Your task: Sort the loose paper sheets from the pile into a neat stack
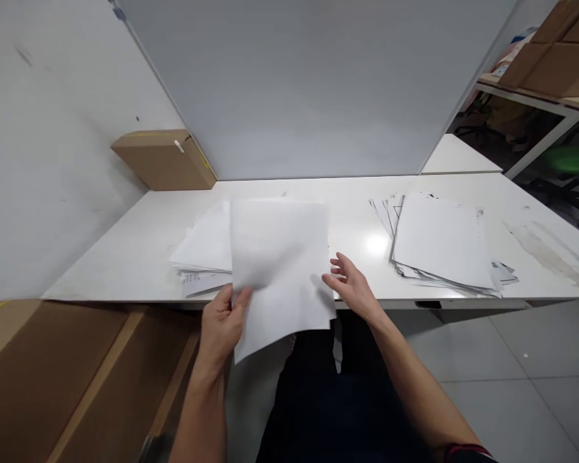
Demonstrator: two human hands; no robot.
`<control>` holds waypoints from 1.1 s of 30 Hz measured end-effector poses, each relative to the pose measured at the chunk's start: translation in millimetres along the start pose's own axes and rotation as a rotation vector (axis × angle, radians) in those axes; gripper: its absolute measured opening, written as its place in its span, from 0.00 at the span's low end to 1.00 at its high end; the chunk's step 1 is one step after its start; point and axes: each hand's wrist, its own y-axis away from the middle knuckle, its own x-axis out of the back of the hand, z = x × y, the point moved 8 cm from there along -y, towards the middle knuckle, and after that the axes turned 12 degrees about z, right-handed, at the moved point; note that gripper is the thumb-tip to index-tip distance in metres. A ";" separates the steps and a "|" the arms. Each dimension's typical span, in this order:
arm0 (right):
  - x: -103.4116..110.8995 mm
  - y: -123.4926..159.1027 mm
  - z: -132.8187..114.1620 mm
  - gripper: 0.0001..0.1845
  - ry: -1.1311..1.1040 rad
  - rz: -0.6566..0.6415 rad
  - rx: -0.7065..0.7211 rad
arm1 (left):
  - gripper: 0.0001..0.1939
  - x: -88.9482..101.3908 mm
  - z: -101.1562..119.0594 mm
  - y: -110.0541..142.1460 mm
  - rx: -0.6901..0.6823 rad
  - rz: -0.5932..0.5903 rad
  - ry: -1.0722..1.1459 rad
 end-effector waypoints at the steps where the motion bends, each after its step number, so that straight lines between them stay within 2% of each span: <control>1: 1.6 -2.3 -9.3 0.36 -0.115 -0.004 0.022 | 0.12 5.4 6.5 0.0 -0.017 0.032 0.042; 3: 6.1 -6.0 -34.5 0.24 -0.309 -0.014 0.094 | 0.13 12.2 18.9 -2.4 -0.064 0.111 0.158; 5: 16.7 -9.3 -62.8 0.13 -0.407 0.021 0.188 | 0.12 12.6 30.4 -7.6 -0.135 0.194 0.277; 8: 40.1 -13.6 -96.2 0.08 -0.400 0.152 0.350 | 0.11 -1.3 43.8 -18.2 -0.217 0.227 0.414; 10: 50.1 -15.8 -104.1 0.07 -0.370 0.193 0.428 | 0.12 -14.5 49.2 -25.2 -0.227 0.206 0.485; 13: 51.7 -21.2 -90.1 0.09 -0.329 0.162 0.424 | 0.13 -28.9 52.6 -31.0 -0.207 0.207 0.526; 17: 48.6 -26.5 -66.0 0.15 -0.221 0.147 0.370 | 0.14 -39.0 59.5 -31.4 -0.200 0.205 0.542; 22: 48.4 -29.6 -69.9 0.18 -0.217 0.125 0.381 | 0.13 -33.7 77.2 -33.8 -0.254 0.250 0.591; 24: 46.0 -31.8 -68.3 0.18 -0.216 0.089 0.357 | 0.12 -35.0 83.0 -34.5 -0.284 0.210 0.606; 27: 43.4 -34.8 -62.9 0.17 -0.229 0.053 0.317 | 0.12 -39.8 85.1 -33.6 -0.276 0.145 0.612; 33: 46.8 -39.4 -70.8 0.13 -0.353 0.071 0.318 | 0.13 -35.5 93.7 -31.4 -0.280 0.188 0.669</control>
